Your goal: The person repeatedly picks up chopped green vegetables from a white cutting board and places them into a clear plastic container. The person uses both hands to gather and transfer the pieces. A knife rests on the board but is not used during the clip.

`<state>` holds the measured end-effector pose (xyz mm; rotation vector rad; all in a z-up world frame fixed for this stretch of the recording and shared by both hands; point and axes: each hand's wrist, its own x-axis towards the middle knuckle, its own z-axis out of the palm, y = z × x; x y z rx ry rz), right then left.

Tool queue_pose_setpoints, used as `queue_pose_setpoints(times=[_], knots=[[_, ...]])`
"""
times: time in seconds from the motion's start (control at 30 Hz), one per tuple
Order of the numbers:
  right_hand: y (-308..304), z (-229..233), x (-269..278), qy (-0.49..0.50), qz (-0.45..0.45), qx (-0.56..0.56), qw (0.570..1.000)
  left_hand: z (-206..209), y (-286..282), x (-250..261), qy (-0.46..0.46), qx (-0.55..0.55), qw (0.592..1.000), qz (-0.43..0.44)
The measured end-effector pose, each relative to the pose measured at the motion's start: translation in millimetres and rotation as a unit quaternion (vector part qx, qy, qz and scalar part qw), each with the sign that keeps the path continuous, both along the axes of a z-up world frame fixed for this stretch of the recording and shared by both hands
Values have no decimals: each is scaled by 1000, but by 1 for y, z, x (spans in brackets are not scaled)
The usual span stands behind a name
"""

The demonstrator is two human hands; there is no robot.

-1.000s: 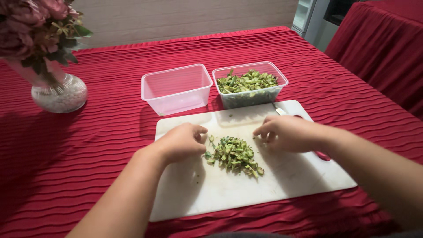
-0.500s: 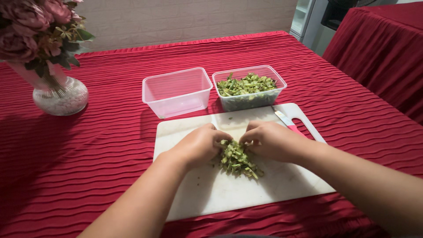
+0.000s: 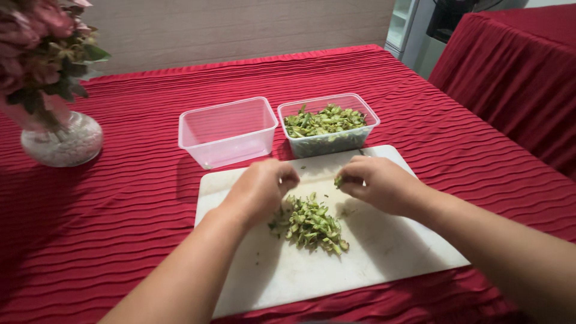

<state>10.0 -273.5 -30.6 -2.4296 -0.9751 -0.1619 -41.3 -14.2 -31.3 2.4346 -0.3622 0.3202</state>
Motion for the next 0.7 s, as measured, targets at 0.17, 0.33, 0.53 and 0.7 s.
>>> queue_pose_setpoints(times=[0.17,0.33,0.53,0.7], knots=[[-11,6,13,28,-34,18,999,11,-3,36,-82,-66,994,7],[-25,4,23,126,-74,104,984,21,-3,73,-178,-62,982,34],[-39,0,37,165,-136,136,967,21,-9,99,-180,-50,980,65],[-48,2,51,166,-119,153,967,21,-15,104,-100,-33,991,76]])
